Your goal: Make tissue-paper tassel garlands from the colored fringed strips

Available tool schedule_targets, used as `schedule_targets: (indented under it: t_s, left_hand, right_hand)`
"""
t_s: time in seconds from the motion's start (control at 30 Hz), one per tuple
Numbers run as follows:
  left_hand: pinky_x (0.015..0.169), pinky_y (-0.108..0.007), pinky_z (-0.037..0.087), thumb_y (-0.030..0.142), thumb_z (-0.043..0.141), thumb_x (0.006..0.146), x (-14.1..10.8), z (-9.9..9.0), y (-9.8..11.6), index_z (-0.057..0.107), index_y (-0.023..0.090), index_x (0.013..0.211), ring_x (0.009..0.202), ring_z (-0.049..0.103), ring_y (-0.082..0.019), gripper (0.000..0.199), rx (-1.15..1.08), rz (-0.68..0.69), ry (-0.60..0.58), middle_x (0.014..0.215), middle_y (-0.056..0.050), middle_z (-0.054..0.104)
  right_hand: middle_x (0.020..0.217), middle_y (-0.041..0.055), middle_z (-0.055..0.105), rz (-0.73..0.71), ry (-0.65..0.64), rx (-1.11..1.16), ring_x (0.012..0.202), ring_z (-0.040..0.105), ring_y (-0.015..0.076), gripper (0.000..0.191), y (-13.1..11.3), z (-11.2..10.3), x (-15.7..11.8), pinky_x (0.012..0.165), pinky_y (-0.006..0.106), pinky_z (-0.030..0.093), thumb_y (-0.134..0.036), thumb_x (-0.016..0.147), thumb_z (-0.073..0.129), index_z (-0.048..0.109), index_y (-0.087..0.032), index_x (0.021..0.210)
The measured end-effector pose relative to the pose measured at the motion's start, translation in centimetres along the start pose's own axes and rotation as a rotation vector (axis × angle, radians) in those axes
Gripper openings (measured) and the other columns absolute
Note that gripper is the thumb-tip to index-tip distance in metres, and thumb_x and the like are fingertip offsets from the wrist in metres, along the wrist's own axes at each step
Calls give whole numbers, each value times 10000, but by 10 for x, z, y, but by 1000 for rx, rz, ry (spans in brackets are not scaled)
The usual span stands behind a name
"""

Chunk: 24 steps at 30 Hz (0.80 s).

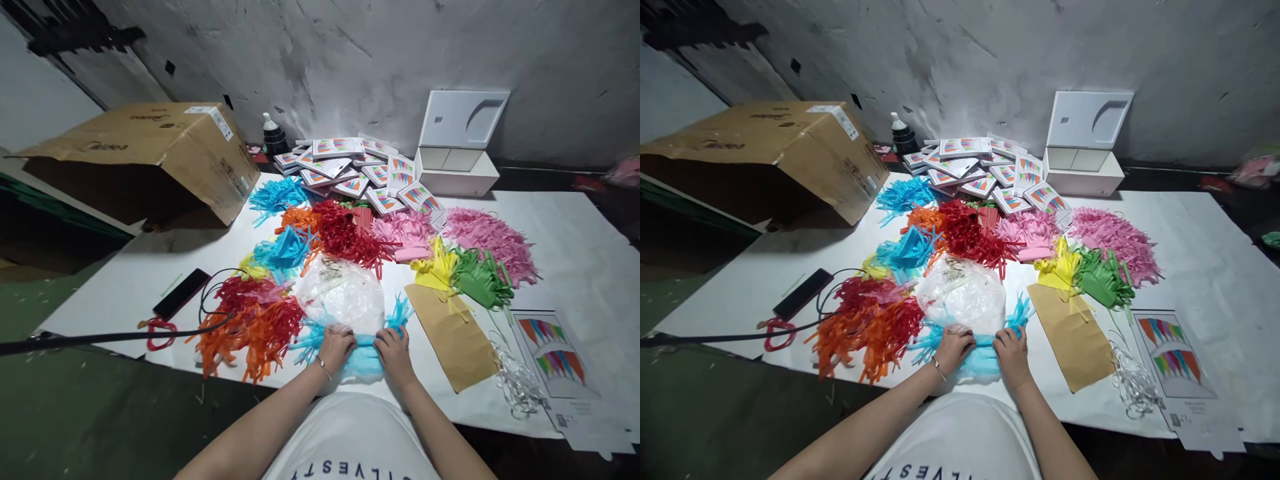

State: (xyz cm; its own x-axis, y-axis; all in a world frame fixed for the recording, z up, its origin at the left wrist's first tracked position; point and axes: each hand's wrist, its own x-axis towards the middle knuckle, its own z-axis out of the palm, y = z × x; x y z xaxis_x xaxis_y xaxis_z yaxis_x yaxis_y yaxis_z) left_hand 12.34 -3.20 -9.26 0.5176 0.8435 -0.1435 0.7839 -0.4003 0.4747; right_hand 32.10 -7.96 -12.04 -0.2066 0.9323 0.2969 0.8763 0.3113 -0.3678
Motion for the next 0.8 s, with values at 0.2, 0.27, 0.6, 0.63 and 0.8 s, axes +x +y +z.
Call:
schedule_targets:
  t_s: [0.2, 0.27, 0.6, 0.63, 0.8]
  left_hand:
    - [919, -446, 250, 280, 471, 891, -2, -3, 15, 701, 219, 853, 974, 565, -245, 241, 25, -116, 0, 982, -76, 684]
    - [914, -466, 250, 265, 478, 873, 2, 0, 17, 695, 202, 826, 935, 578, -254, 230, 42, -178, 8, 919, -85, 693]
    - [964, -517, 241, 176, 493, 866, 2, 1, 28, 663, 190, 898, 976, 563, -264, 173, 115, -118, -18, 990, -97, 657]
    - [984, -511, 232, 165, 485, 873, 1, 2, 29, 658, 197, 909, 1008, 549, -258, 179, 123, -60, -28, 1020, -93, 644]
    - [955, -490, 305, 131, 434, 885, 9, 4, 26, 650, 161, 879, 989, 542, -264, 219, 197, 136, -84, 966, -115, 620]
  right_hand:
    - [983, 14, 633, 130, -1, 15, 1020, 499, 199, 159, -11, -5, 3, 1048, 481, 148, -187, 876, 514, 633, -231, 780]
    - [970, 33, 624, 192, 12, 8, 1000, 504, 207, 176, -15, -5, 5, 1027, 479, 176, -182, 871, 505, 636, -217, 759]
    - [904, 33, 609, 242, -13, -26, 930, 506, 222, 136, -20, -5, 12, 995, 510, 202, -133, 850, 517, 607, -213, 786]
    - [906, 25, 614, 212, -27, -23, 936, 507, 216, 152, -21, -4, 12, 1012, 513, 183, -116, 851, 512, 608, -222, 800]
    - [891, 15, 635, 56, -82, 0, 989, 511, 203, 198, -23, -4, 7, 1074, 504, 107, -72, 847, 500, 616, -232, 824]
